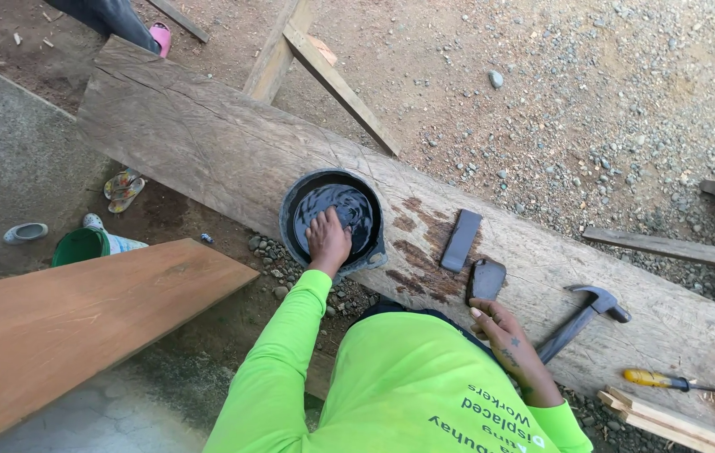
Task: Checking and inspecting a chisel or small blade while working at a carpentry bench.
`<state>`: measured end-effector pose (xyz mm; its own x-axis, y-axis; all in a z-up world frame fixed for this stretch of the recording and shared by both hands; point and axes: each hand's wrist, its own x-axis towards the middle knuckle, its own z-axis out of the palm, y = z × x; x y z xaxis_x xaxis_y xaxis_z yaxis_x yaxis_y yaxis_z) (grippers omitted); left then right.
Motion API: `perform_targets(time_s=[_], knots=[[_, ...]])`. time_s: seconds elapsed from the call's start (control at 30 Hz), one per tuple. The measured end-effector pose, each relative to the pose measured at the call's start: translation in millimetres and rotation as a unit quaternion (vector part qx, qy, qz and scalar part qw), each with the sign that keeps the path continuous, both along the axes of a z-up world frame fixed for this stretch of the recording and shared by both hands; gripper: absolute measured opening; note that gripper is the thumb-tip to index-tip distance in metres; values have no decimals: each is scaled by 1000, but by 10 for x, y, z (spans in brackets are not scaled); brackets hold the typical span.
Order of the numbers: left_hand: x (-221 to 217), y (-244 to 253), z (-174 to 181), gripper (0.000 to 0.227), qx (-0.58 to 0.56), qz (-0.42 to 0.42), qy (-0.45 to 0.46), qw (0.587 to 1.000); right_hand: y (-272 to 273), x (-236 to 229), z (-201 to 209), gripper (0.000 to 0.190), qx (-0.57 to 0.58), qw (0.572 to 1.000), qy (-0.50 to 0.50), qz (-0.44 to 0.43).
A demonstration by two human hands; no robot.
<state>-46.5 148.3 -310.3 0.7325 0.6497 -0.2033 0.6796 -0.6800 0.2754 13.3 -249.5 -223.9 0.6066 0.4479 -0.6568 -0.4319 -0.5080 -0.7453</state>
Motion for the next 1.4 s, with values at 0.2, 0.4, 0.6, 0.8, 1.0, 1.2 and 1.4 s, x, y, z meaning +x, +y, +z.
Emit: perform_targets(time_s=[0.2, 0.4, 0.6, 0.8, 1.0, 1.2, 1.4], knots=[[46, -10, 89, 64, -54, 25, -46, 997, 48, -36, 88, 48, -20, 1000, -5, -2], [102, -312, 615, 63, -42, -33, -172, 984, 63, -34, 187, 50, -44, 999, 4, -8], [327, -983, 943, 65, -78, -133, -156, 976, 185, -42, 349, 53, -57, 997, -46, 11], [475, -1610, 506, 62, -181, -137, -141, 964, 123, -36, -8, 53, -63, 996, -57, 23], [588, -1884, 86, 65, -227, -104, -102, 963, 120, 8, -345, 53, -102, 991, -82, 32], [589, -2051, 237, 67, -304, -78, -127, 941, 395, 42, -347, 53, -78, 982, -174, 17], [519, -2152, -140, 65, -288, -76, -173, 939, 474, 79, -329, 64, -36, 948, -316, 26]])
